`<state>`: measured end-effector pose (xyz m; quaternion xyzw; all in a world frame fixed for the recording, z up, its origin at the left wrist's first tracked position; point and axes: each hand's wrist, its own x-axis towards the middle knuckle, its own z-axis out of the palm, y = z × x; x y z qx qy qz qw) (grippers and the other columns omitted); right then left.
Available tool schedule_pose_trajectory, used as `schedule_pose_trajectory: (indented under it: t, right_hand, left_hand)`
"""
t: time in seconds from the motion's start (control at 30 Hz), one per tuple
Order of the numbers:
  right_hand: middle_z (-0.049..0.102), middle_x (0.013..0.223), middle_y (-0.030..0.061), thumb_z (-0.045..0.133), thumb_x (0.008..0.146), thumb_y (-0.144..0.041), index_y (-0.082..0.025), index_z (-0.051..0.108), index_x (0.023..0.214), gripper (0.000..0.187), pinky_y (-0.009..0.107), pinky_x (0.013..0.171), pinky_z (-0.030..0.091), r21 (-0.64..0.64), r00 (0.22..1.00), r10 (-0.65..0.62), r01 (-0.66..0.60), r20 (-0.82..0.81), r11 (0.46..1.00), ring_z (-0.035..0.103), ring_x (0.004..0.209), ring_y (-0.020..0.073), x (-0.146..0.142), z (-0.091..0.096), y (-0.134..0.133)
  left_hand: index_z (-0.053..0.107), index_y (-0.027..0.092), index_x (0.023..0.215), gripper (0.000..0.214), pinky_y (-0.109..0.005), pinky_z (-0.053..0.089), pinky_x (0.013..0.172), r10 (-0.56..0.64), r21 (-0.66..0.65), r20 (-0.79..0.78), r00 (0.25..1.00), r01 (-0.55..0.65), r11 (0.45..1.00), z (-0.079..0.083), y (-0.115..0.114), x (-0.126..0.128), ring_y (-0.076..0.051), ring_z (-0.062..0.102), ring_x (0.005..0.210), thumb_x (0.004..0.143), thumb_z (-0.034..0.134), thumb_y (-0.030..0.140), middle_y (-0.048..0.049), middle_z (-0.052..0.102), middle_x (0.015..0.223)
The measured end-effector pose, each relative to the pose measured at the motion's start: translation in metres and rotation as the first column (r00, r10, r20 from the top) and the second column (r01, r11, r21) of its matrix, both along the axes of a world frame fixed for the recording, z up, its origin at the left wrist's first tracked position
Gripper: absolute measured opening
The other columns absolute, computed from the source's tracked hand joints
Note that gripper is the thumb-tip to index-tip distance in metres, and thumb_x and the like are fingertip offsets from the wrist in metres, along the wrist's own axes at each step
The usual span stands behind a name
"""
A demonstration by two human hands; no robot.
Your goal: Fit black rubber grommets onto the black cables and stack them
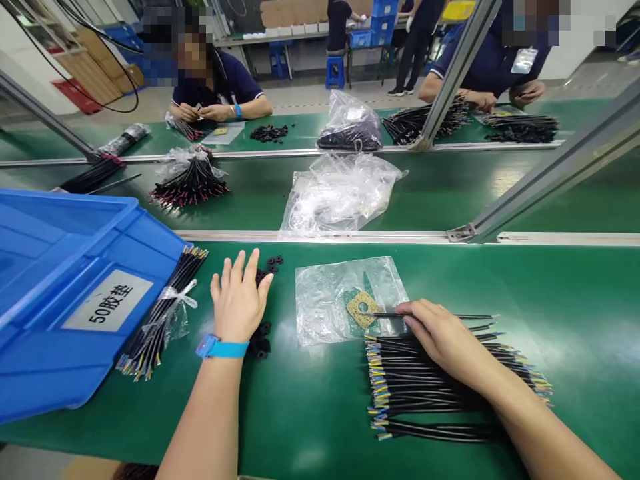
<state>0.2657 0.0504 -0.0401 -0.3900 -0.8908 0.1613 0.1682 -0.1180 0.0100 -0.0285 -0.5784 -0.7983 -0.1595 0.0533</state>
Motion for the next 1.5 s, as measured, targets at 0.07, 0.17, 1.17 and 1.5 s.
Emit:
schedule_pose_trajectory:
  t: [0.07,0.17,1.17,1.5]
  right_hand:
    - [0.071,0.101,0.006,0.035,0.108,-0.028,-0.023,0.061,0.115,0.027,0.034,0.076,0.053,0.01,1.0,0.0,0.0,0.006,1.0,0.069,0.087,0.0198,0.001,0.0,-0.001]
    - [0.071,0.103,0.0069,0.035,0.108,-0.03,-0.024,0.062,0.117,0.028,0.034,0.077,0.053,0.021,1.0,0.001,0.0,-0.031,1.0,0.069,0.089,0.0203,0.003,0.002,-0.002]
    - [0.073,0.101,0.0048,0.04,0.106,-0.026,-0.024,0.064,0.115,0.026,0.034,0.079,0.058,0.0,0.992,-0.012,0.012,-0.124,1.0,0.071,0.089,0.0189,0.0,0.007,0.002]
    - [0.071,0.104,0.0067,0.041,0.105,-0.024,-0.023,0.064,0.117,0.026,0.033,0.083,0.057,-0.081,0.994,-0.04,0.031,-0.103,0.996,0.07,0.094,0.0199,-0.001,0.017,0.007]
  left_hand:
    - [0.039,0.018,0.159,0.068,-0.075,0.02,0.117,0.049,-0.073,0.084,0.995,-0.043,0.996,-0.007,0.003,-0.012,-0.047,0.023,0.154,0.103,0.034,0.055,-0.0208,0.033,0.166]
    - [0.04,0.017,0.158,0.074,-0.066,0.025,0.121,0.041,-0.097,0.257,0.966,-0.016,0.995,-0.009,-0.009,-0.042,-0.039,0.033,0.153,0.103,0.02,0.062,-0.0212,0.041,0.162]
    - [0.068,0.024,0.135,0.065,-0.049,0.032,0.123,-0.398,-0.133,0.406,0.823,0.484,0.865,0.002,0.063,-0.036,-0.026,0.044,0.148,0.103,0.024,0.059,-0.0054,0.063,0.146]
    - [0.076,0.039,0.118,0.042,-0.062,0.027,0.12,-0.546,-0.202,0.214,0.81,0.583,0.787,0.025,0.002,-0.01,-0.036,0.049,0.141,0.085,0.07,0.063,-0.0018,0.067,0.141]
